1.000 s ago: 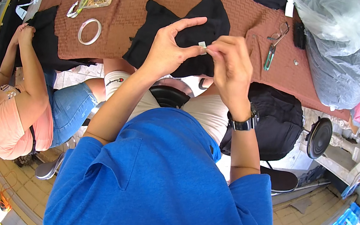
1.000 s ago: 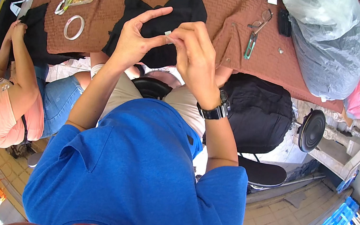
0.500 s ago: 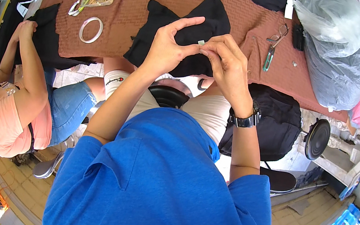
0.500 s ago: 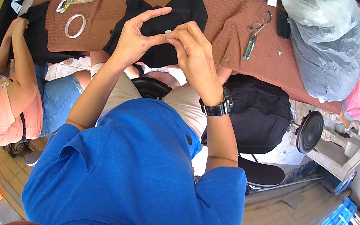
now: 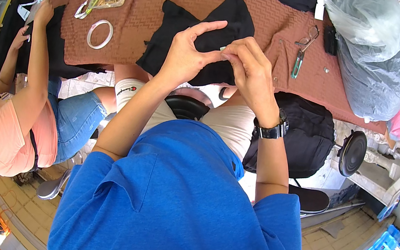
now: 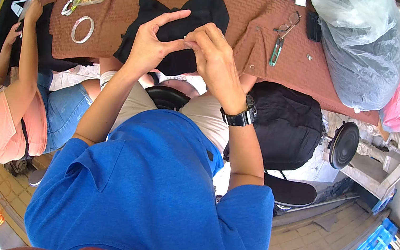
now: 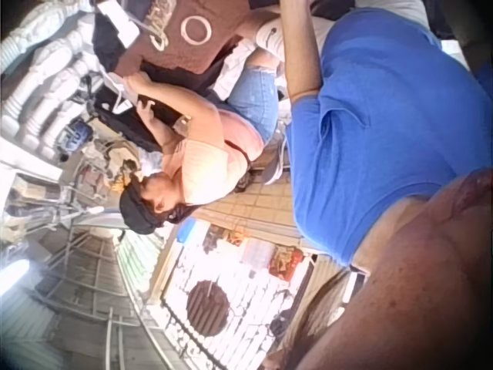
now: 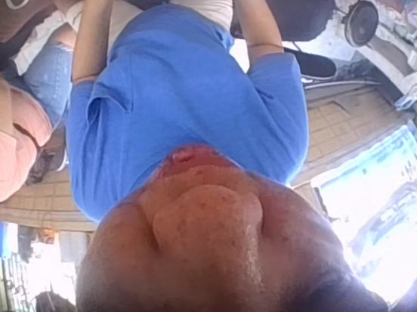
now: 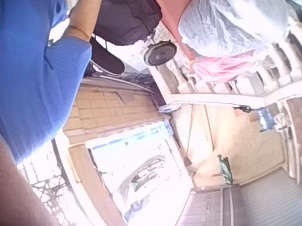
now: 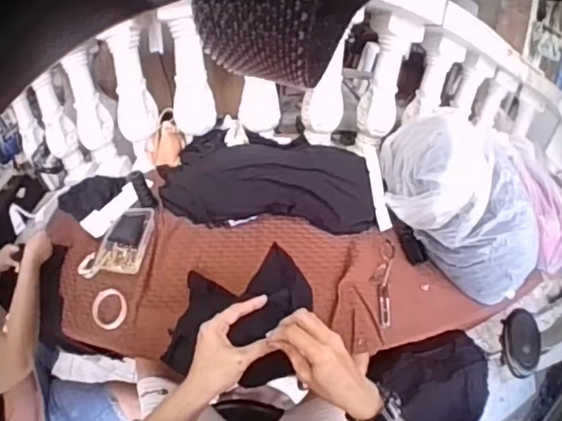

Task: The person hand-sews a white label onto a black garment piece using a needle and thread. They position the label on the fabric and carefully apply several small stitches to secure it.

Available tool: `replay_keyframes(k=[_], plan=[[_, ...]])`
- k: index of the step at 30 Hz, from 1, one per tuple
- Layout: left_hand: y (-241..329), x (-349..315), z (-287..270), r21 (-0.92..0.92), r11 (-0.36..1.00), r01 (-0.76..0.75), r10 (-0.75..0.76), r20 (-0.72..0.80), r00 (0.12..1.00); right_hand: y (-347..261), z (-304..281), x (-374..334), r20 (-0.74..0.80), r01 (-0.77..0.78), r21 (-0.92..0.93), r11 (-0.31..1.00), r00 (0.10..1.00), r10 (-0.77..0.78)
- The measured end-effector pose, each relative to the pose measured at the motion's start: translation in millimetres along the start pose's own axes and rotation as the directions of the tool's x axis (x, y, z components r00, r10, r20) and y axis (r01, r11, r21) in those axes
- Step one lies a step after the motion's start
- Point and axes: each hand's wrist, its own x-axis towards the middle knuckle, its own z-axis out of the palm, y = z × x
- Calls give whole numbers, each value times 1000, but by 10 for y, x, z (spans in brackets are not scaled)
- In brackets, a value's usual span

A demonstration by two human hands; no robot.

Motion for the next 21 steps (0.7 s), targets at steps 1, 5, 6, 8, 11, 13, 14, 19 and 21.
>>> replay_keyframes(k=[1,5,6,8,11,13,14,19,21], plan=[[10,-3,-4,12,1000,7,-7,2,1000,3,6,3,-3,-2,2,1000,1000,2],[-2,24,-19,75,997,17,-14,-40,999,-229,-95,39,-216,109,40,993,971,-98],[-13,20,-24,78,997,6,-2,-51,999,-302,-161,50,-294,114,145,983,953,-67],[-48,12,-40,67,998,10,-6,-63,998,-549,-383,71,-404,151,382,912,915,18],[-65,38,-37,35,999,29,-28,-39,999,-940,-1007,81,-362,305,526,794,925,-116],[-70,30,-42,38,999,26,-25,-47,999,-1075,-1369,4,-319,389,595,703,917,-238],[-94,36,-40,43,999,23,-21,-47,999,-1139,-1521,-60,-327,424,620,661,905,-273],[-205,52,-33,44,997,57,-54,-70,996,-1277,-1568,-164,-567,640,717,275,766,-303],[-185,40,-8,53,998,16,-12,-65,998,-1258,-1594,-138,-525,572,810,130,806,-275]])
